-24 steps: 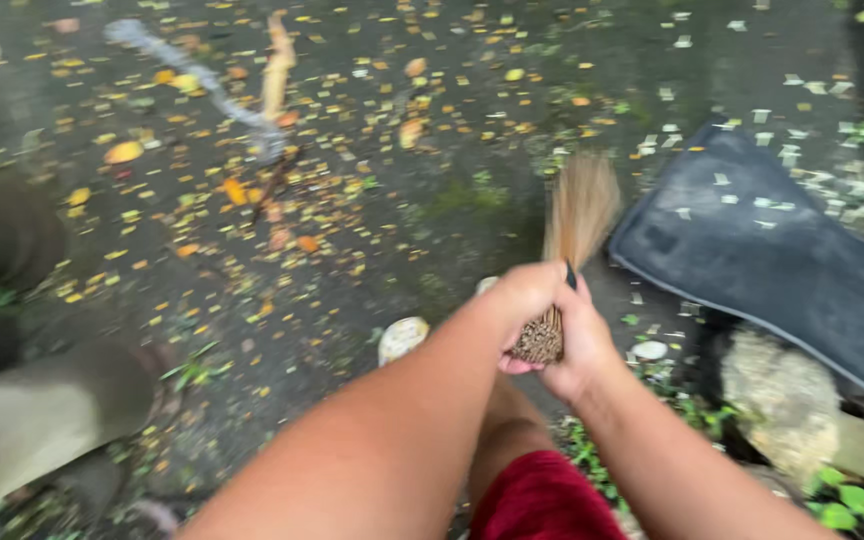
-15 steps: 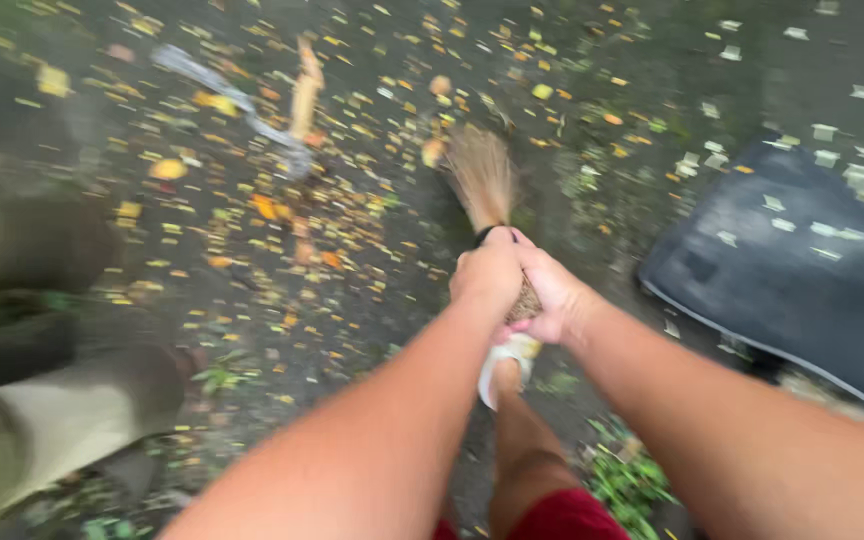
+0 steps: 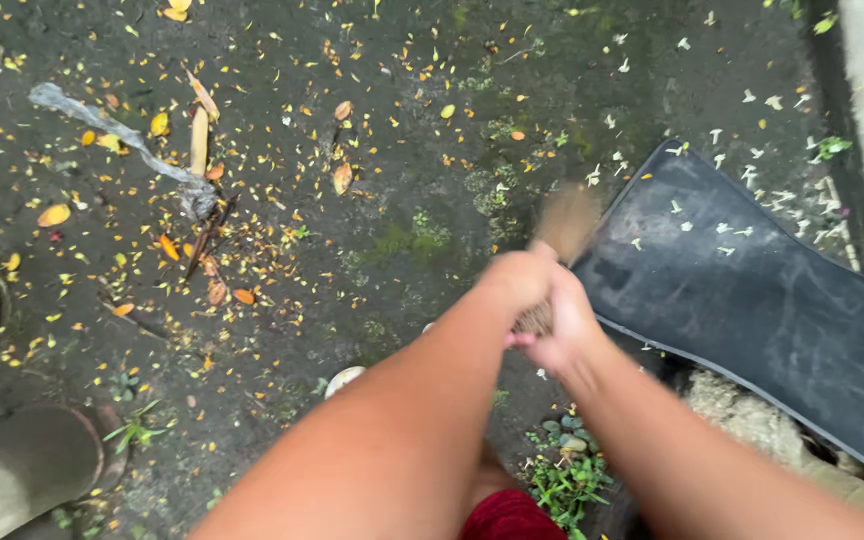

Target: The person sweeps fallen leaves and debris along an outdoor pathway using a handheld broom.

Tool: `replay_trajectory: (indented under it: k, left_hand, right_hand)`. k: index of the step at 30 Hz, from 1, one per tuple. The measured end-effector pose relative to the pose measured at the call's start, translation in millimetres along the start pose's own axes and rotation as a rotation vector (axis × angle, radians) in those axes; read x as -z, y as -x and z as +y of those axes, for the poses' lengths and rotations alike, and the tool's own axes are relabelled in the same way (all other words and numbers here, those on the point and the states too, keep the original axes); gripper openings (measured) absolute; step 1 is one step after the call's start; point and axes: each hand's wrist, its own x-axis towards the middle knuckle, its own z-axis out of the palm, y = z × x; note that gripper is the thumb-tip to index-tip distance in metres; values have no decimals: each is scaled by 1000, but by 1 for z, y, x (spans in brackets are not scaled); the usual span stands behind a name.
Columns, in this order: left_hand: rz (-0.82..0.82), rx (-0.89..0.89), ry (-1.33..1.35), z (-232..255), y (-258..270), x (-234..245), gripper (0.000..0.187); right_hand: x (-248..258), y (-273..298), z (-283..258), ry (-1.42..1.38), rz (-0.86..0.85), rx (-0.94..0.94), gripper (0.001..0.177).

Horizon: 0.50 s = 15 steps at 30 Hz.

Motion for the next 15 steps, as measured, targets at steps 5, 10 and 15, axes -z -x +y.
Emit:
replay_trajectory:
  k: [5,10,15]
  left_hand:
    - [331,33,726,-29,27,14,53]
    - [584,-127,793,-27,34,-6,57]
    - [-8,-217,376,8,8,-23,69]
  right_hand:
    - [-47,-39,-13,673,133,-197,64]
    - [-78,-1,-28,784,-56,-182,82]
    - [-54,48,-40,348,512,164,38]
